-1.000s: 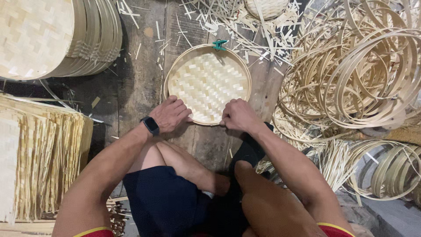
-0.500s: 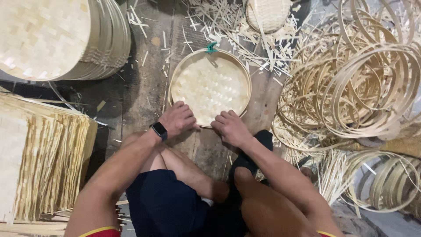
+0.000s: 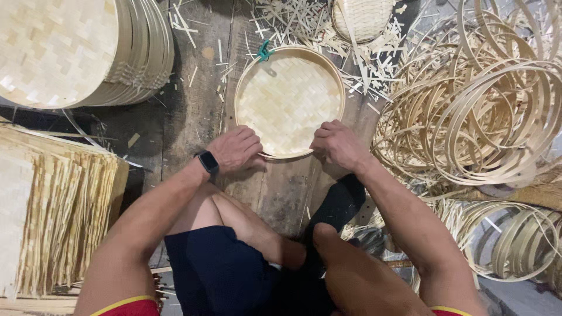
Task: The person fits a woven bamboo disc into a circular wooden frame and secures it by hand, using a small clip to hold the components together.
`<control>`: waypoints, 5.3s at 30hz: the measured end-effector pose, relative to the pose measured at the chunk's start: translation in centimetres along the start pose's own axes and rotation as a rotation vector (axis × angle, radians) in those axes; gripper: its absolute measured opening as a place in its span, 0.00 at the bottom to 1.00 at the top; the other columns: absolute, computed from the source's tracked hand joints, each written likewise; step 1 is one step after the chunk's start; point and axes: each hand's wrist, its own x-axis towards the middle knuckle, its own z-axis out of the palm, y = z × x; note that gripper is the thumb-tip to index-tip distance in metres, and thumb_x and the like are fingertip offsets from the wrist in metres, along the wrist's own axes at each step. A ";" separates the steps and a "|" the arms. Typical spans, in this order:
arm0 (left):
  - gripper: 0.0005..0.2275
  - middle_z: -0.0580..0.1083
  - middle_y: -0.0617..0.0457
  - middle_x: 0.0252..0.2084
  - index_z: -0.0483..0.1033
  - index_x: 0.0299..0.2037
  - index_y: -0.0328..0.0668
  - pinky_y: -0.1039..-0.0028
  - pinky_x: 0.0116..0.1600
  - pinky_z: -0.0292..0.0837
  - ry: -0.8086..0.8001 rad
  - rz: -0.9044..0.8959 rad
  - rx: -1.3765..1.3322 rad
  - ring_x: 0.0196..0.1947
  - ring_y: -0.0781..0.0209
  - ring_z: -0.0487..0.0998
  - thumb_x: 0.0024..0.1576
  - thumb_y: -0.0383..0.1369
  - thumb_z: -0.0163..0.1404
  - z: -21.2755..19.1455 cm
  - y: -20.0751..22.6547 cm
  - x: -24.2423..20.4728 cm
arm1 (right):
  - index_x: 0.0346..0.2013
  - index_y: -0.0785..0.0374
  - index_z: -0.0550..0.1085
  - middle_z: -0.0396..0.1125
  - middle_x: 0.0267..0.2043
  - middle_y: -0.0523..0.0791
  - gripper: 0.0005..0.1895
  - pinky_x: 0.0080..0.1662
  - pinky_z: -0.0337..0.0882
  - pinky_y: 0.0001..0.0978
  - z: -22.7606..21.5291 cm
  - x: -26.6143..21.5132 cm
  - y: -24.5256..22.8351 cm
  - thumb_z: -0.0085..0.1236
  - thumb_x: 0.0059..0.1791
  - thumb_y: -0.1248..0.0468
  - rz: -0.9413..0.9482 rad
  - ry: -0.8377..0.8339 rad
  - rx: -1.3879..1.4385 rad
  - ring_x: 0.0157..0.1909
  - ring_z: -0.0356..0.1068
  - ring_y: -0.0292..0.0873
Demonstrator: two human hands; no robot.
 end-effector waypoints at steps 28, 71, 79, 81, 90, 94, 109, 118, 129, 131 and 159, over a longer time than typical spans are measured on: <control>0.04 0.69 0.55 0.34 0.74 0.37 0.44 0.61 0.62 0.57 -0.005 -0.178 -0.152 0.43 0.58 0.70 0.59 0.33 0.54 0.2 0.4 0.7 | 0.30 0.60 0.81 0.71 0.29 0.43 0.09 0.45 0.64 0.42 1.1 2.4 -4.7 0.66 0.44 0.58 0.250 0.092 0.131 0.40 0.68 0.47; 0.15 0.69 0.51 0.31 0.72 0.30 0.42 0.66 0.43 0.65 0.153 0.023 -0.062 0.35 0.54 0.71 0.59 0.45 0.53 1.7 1.0 2.4 | 0.40 0.61 0.84 0.79 0.35 0.47 0.12 0.40 0.77 0.30 -9.6 10.0 7.8 0.73 0.44 0.61 0.767 0.337 0.514 0.34 0.76 0.37; 0.16 0.70 0.52 0.31 0.72 0.29 0.42 0.68 0.41 0.65 0.094 0.066 -0.042 0.33 0.56 0.71 0.61 0.46 0.52 2.0 0.4 2.4 | 0.27 0.63 0.77 0.73 0.27 0.46 0.07 0.38 0.75 0.34 -1.6 11.5 6.1 0.69 0.43 0.67 0.773 0.884 0.285 0.32 0.75 0.39; 0.18 0.70 0.52 0.30 0.72 0.28 0.42 0.68 0.40 0.65 0.043 0.070 -0.014 0.32 0.56 0.70 0.62 0.47 0.52 2.0 0.3 2.7 | 0.23 0.60 0.76 0.71 0.29 0.46 0.08 0.42 0.72 0.41 -1.6 11.6 5.3 0.68 0.44 0.69 0.597 0.820 -0.106 0.36 0.71 0.46; 0.16 0.69 0.52 0.31 0.70 0.27 0.44 0.67 0.40 0.63 0.078 0.000 -0.096 0.33 0.55 0.70 0.60 0.46 0.53 2.2 1.0 2.8 | 0.29 0.62 0.70 0.62 0.34 0.47 0.19 0.42 0.65 0.45 -5.0 14.9 3.9 0.74 0.39 0.57 0.125 0.793 -0.128 0.40 0.62 0.52; 0.16 0.68 0.52 0.31 0.70 0.28 0.43 0.67 0.41 0.63 0.123 -0.003 -0.096 0.34 0.55 0.70 0.58 0.45 0.54 2.1 0.4 3.1 | 0.26 0.62 0.70 0.63 0.33 0.47 0.19 0.42 0.66 0.44 -4.1 16.3 3.6 0.75 0.40 0.57 0.309 0.832 -0.069 0.40 0.63 0.52; 0.15 0.69 0.51 0.31 0.72 0.28 0.42 0.66 0.40 0.62 0.108 -0.018 -0.103 0.34 0.54 0.70 0.59 0.44 0.54 2.5 0.9 3.0 | 0.26 0.64 0.71 0.64 0.31 0.49 0.21 0.44 0.63 0.47 -1.3 11.2 3.8 0.73 0.45 0.52 0.813 0.872 -0.188 0.38 0.64 0.52; 0.15 0.70 0.49 0.35 0.73 0.35 0.40 0.65 0.48 0.66 -0.065 0.050 -0.089 0.39 0.53 0.71 0.62 0.45 0.46 2.6 0.1 2.0 | 0.40 0.63 0.73 0.65 0.37 0.51 0.23 0.49 0.62 0.50 4.2 4.3 -8.9 0.67 0.45 0.48 0.315 0.181 0.030 0.43 0.64 0.52; 0.12 0.69 0.51 0.37 0.73 0.40 0.37 0.66 0.46 0.64 -0.027 0.195 -0.049 0.40 0.55 0.70 0.57 0.39 0.48 2.9 -2.0 1.7 | 0.25 0.59 0.67 0.61 0.30 0.44 0.13 0.40 0.62 0.41 8.8 3.7 -8.7 0.61 0.47 0.58 0.089 0.433 -0.246 0.36 0.62 0.47; 0.12 0.69 0.51 0.37 0.73 0.39 0.38 0.66 0.46 0.64 -0.037 0.205 -0.057 0.40 0.54 0.70 0.57 0.40 0.48 3.0 -2.2 2.0 | 0.24 0.58 0.67 0.61 0.29 0.44 0.13 0.39 0.62 0.40 8.7 4.1 -8.8 0.61 0.47 0.58 0.092 0.462 -0.238 0.35 0.62 0.47; 0.11 0.70 0.50 0.37 0.72 0.37 0.40 0.64 0.48 0.65 -0.116 0.209 -0.126 0.41 0.51 0.70 0.60 0.40 0.49 2.3 -1.9 2.1 | 0.34 0.60 0.74 0.63 0.35 0.46 0.07 0.47 0.62 0.43 6.3 1.6 -9.2 0.60 0.42 0.65 0.149 0.408 -0.094 0.42 0.63 0.50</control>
